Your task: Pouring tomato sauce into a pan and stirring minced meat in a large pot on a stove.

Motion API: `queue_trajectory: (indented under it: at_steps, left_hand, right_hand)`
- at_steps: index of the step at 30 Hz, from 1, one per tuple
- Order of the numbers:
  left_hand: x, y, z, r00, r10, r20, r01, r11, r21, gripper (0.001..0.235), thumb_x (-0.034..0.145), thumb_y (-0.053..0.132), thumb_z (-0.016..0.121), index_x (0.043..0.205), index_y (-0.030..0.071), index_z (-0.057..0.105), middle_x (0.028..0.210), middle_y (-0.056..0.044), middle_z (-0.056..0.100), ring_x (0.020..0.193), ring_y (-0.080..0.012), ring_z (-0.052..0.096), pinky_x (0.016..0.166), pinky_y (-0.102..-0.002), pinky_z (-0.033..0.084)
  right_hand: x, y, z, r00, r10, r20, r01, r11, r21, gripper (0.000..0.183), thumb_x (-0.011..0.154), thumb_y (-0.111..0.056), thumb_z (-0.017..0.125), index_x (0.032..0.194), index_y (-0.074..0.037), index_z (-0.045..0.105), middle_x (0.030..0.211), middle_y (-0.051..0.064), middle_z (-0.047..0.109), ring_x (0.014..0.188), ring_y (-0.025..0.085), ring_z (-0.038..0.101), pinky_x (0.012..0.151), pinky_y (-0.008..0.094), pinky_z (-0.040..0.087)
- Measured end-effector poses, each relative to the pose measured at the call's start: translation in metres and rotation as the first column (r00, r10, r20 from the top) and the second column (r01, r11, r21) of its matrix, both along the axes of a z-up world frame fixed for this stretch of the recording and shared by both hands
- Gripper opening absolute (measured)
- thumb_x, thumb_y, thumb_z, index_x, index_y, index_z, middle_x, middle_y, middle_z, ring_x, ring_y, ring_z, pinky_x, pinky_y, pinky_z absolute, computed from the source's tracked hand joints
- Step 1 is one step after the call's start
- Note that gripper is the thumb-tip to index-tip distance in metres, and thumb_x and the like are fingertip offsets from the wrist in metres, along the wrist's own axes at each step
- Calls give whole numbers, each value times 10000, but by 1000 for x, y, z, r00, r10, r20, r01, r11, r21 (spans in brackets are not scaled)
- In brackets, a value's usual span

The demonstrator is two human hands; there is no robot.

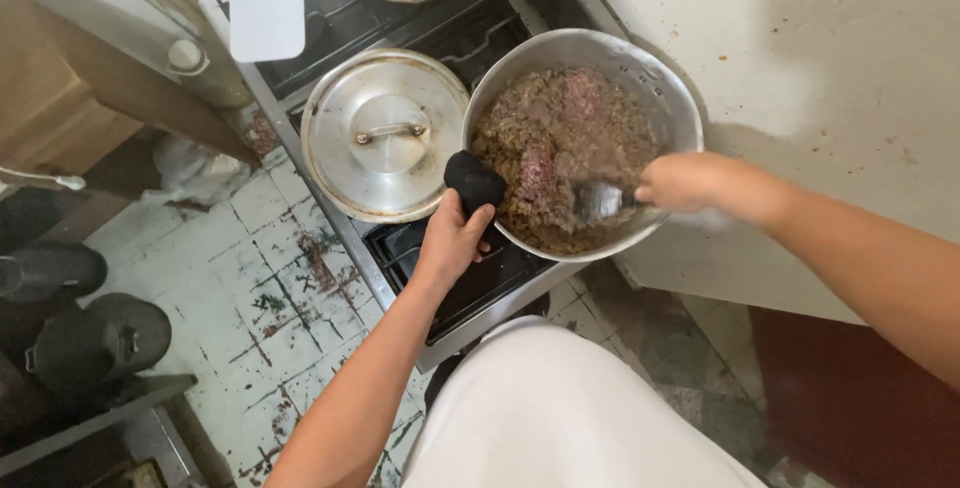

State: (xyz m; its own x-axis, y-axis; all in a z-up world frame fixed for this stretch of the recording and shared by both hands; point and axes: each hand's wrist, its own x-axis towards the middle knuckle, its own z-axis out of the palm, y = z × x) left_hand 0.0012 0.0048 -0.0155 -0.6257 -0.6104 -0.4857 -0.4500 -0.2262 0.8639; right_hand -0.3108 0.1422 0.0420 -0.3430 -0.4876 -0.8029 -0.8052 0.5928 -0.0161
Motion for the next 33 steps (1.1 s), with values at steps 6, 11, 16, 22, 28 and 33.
queue_trajectory:
  at_steps: [6, 11, 16, 22, 28, 33]
  left_hand:
    - [-7, -5, -13, 1000, -7, 21, 7, 999, -31, 290, 1004, 278, 654, 1020, 15, 534, 640, -162, 686, 509, -227, 686, 477, -314, 570]
    - [-3, -3, -6, 1000, -13, 28, 13, 1000, -19, 273, 1009, 299, 649, 995, 48, 540, 650, -176, 710, 518, -222, 697, 496, -315, 560]
    - [-3, -1, -6, 1000, 10, 24, -10, 1000, 2, 284, 1006, 294, 659, 1003, 38, 535, 680, -186, 719, 543, -226, 709, 519, -301, 578]
    - [-5, -2, -5, 999, 29, 32, -29, 999, 22, 280, 985, 278, 682, 1013, 38, 539, 709, -178, 722, 560, -215, 722, 500, -292, 595]
    - [-5, -3, -9, 999, 30, 32, -30, 999, 20, 288, 977, 268, 691, 997, 24, 540, 642, -177, 693, 502, -223, 678, 497, -302, 581]
    - [-8, -6, 0, 998, -5, 57, 4, 1000, 5, 278, 977, 285, 680, 992, 44, 540, 621, -152, 694, 478, -214, 666, 496, -315, 560]
  right_hand:
    - [43, -19, -79, 918, -285, 275, 304, 952, -28, 398, 1011, -379, 560, 1192, -54, 701, 781, 102, 685, 582, 190, 599, 485, 309, 475]
    - [49, -12, -76, 490, -653, 577, 756, 648, 91, 277, 1044, -361, 514, 977, -105, 596, 573, -50, 401, 404, 60, 264, 370, 180, 237]
    - [35, 4, -75, 198, -690, 696, 861, 462, 212, 248, 1064, -346, 485, 924, -145, 521, 584, -106, 295, 422, -1, 185, 390, 137, 190]
    - [2, 18, -75, 191, -714, 674, 882, 426, 202, 260, 1068, -380, 486, 950, -151, 528, 603, -107, 309, 421, 1, 223, 379, 145, 221]
    - [-27, 12, -34, 210, -739, 640, 914, 382, 140, 293, 1076, -384, 482, 946, -126, 538, 598, -106, 357, 405, 8, 270, 373, 168, 239]
    - [-13, -3, 28, 429, -692, 581, 853, 522, -9, 456, 1021, -415, 612, 1238, -49, 449, 705, -26, 433, 473, 39, 329, 415, 166, 245]
